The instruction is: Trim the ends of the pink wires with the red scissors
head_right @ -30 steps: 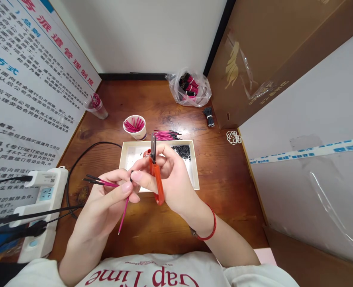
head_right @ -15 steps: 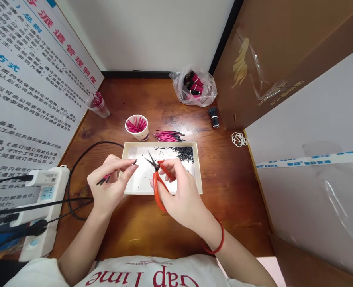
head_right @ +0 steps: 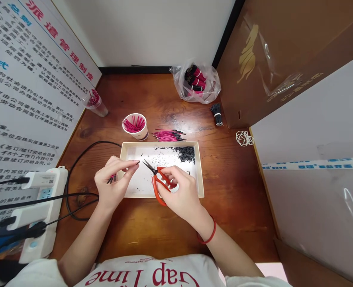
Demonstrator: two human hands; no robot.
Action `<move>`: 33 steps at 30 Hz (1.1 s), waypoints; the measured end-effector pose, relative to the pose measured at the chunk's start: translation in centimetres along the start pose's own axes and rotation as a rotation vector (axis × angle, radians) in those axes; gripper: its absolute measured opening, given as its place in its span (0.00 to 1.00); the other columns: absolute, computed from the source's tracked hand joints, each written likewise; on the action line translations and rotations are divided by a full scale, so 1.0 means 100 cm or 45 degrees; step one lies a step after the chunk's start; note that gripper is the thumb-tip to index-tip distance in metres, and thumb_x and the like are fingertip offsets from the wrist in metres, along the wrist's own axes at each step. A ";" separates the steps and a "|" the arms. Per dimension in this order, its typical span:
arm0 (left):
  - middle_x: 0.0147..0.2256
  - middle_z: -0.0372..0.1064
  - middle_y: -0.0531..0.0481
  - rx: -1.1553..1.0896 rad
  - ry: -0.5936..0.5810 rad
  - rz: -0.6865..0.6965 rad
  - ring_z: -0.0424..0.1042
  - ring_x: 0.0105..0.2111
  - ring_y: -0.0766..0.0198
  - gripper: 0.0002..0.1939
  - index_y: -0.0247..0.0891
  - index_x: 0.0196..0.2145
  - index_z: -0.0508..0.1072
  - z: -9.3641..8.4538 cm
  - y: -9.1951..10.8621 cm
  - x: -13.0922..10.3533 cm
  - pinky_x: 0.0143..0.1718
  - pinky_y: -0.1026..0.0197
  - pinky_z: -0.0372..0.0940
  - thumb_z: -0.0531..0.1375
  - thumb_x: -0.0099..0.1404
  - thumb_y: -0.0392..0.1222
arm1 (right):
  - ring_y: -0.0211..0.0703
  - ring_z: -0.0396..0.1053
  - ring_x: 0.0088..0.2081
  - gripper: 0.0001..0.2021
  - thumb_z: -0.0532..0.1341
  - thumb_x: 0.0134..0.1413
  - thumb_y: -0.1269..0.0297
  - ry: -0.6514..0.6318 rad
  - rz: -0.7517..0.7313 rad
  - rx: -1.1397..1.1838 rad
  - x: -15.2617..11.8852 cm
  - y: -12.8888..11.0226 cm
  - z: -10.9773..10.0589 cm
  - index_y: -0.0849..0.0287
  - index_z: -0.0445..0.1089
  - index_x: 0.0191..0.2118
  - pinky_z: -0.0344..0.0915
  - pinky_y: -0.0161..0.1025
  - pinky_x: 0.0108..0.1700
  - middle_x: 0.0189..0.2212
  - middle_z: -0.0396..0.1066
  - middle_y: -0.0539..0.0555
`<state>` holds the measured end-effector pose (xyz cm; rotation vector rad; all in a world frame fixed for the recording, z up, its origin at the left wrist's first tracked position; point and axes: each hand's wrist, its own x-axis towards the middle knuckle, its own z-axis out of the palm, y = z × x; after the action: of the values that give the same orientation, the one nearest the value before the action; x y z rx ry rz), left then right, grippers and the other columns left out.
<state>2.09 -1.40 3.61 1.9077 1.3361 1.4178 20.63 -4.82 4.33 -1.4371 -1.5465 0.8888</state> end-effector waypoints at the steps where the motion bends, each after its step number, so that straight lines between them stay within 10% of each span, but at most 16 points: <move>1: 0.30 0.81 0.53 0.006 0.001 0.001 0.71 0.27 0.66 0.11 0.45 0.36 0.83 0.000 0.000 0.000 0.32 0.61 0.63 0.67 0.61 0.28 | 0.38 0.66 0.24 0.02 0.64 0.53 0.69 0.009 0.013 0.001 0.000 -0.001 0.000 0.56 0.72 0.33 0.67 0.37 0.26 0.26 0.74 0.50; 33: 0.22 0.75 0.54 0.171 0.037 0.048 0.64 0.21 0.67 0.07 0.46 0.35 0.83 -0.001 0.000 -0.002 0.27 0.60 0.60 0.66 0.63 0.35 | 0.38 0.69 0.24 0.01 0.64 0.52 0.67 -0.082 0.249 0.218 0.000 -0.011 0.005 0.57 0.71 0.31 0.65 0.35 0.25 0.23 0.74 0.50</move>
<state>1.98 -1.63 3.53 2.0145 1.4497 1.4112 19.71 -4.91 5.10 -1.4642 -1.3557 1.1655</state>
